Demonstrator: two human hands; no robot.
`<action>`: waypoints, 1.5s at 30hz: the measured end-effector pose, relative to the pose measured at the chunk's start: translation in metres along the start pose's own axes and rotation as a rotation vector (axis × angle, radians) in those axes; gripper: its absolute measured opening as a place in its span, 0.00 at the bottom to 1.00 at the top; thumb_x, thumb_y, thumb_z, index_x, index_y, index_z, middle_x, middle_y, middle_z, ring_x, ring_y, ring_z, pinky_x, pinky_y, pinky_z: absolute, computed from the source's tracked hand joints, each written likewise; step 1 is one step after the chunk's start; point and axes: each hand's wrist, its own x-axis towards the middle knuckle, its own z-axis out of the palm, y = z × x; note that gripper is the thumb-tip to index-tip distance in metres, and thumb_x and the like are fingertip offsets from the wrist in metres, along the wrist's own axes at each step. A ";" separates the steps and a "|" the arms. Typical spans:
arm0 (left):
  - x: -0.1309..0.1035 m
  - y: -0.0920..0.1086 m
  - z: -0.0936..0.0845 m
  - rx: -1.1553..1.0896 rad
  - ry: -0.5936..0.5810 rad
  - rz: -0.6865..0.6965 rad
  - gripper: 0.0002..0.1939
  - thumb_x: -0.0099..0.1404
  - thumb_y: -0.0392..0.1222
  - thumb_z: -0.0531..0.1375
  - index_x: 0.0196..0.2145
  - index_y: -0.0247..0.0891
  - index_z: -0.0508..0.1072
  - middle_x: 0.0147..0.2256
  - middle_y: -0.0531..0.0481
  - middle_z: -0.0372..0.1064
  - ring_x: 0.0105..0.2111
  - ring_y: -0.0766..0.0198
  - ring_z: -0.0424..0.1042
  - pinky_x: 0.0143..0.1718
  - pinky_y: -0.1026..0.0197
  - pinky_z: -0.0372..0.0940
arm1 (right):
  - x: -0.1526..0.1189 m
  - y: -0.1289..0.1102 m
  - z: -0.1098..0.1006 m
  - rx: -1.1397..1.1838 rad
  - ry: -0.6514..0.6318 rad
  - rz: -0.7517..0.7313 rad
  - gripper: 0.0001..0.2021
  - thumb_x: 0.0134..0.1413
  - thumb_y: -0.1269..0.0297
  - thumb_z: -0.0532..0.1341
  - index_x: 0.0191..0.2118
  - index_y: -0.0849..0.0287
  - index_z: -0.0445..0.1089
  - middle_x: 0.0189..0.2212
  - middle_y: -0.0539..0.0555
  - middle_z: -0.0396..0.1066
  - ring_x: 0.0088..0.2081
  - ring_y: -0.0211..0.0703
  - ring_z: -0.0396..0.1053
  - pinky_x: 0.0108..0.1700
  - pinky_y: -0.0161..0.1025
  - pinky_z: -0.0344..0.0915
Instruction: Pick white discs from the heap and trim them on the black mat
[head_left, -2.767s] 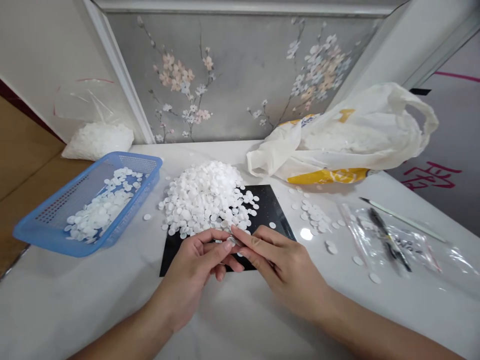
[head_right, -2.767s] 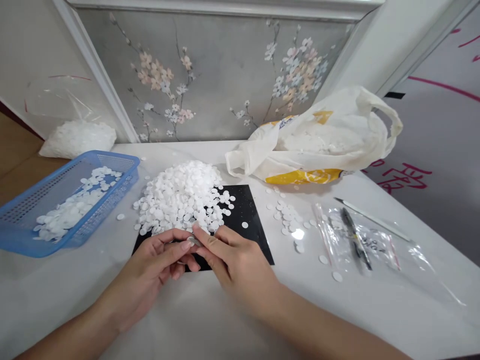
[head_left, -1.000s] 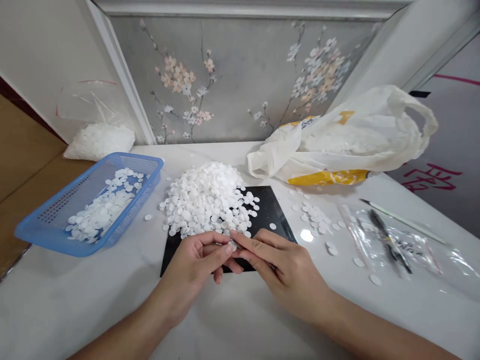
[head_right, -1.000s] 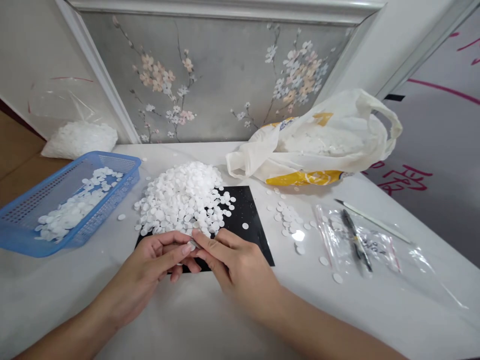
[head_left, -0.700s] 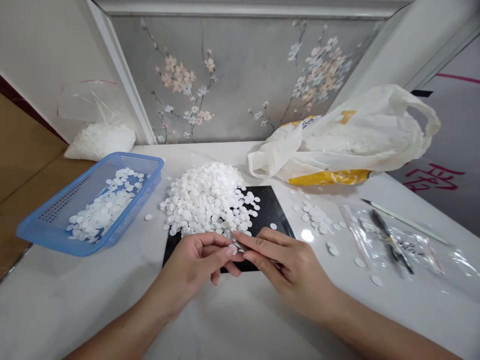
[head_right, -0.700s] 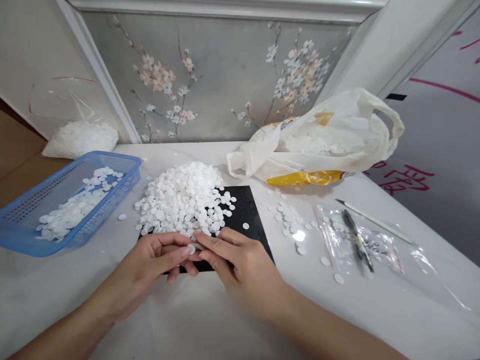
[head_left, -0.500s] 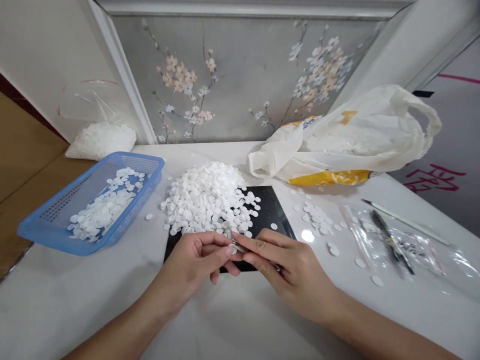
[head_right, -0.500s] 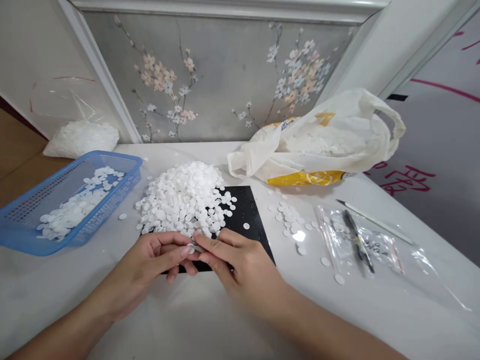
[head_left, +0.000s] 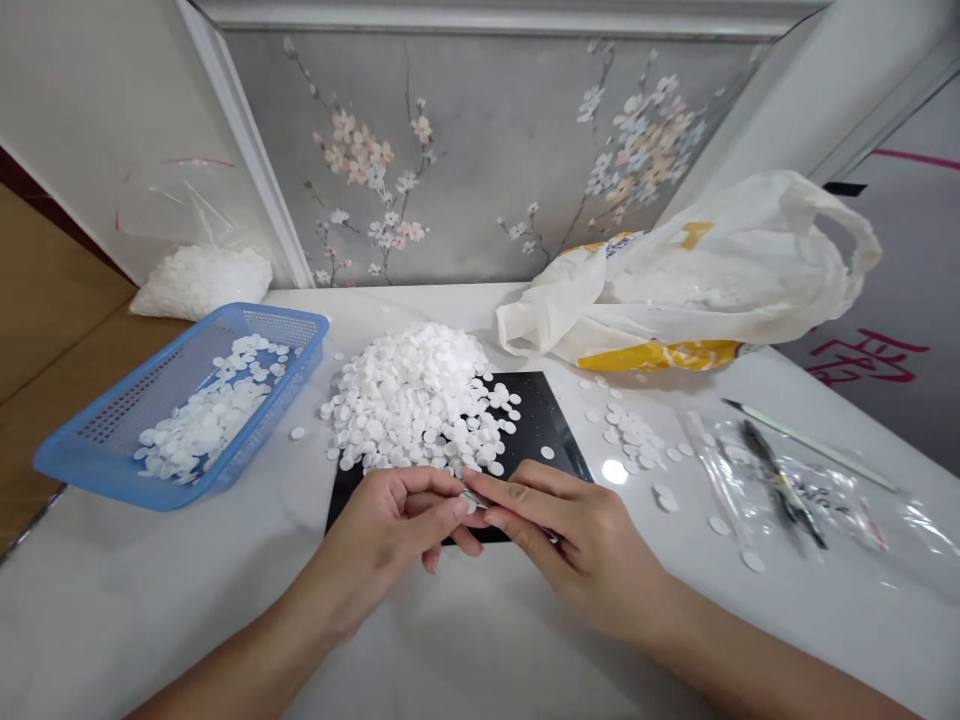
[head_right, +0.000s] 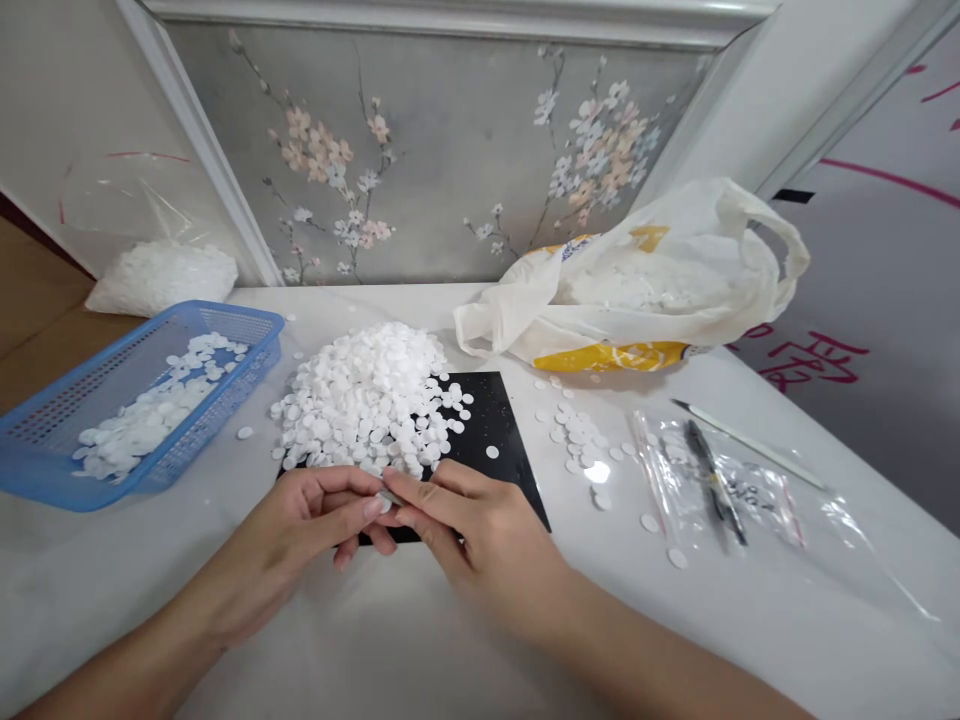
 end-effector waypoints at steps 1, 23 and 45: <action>0.000 0.000 0.000 0.003 -0.001 0.002 0.10 0.61 0.45 0.61 0.33 0.35 0.76 0.28 0.46 0.75 0.31 0.64 0.72 0.24 0.69 0.59 | 0.000 0.000 0.000 0.000 0.003 -0.004 0.16 0.65 0.67 0.52 0.53 0.57 0.70 0.24 0.51 0.65 0.25 0.37 0.66 0.26 0.32 0.66; 0.008 -0.009 -0.006 -0.178 0.049 -0.056 0.12 0.61 0.44 0.62 0.40 0.36 0.77 0.38 0.42 0.78 0.37 0.61 0.76 0.37 0.64 0.68 | 0.008 0.022 -0.015 -0.134 0.042 0.290 0.18 0.65 0.62 0.49 0.56 0.53 0.67 0.26 0.52 0.65 0.27 0.40 0.66 0.30 0.35 0.65; 0.014 -0.007 -0.021 -0.542 0.124 -0.011 0.14 0.63 0.39 0.59 0.21 0.37 0.63 0.13 0.61 0.50 0.16 0.73 0.49 0.23 0.69 0.55 | 0.012 0.036 -0.020 0.008 -0.098 0.456 0.06 0.58 0.64 0.58 0.31 0.56 0.70 0.29 0.49 0.72 0.28 0.39 0.67 0.29 0.34 0.61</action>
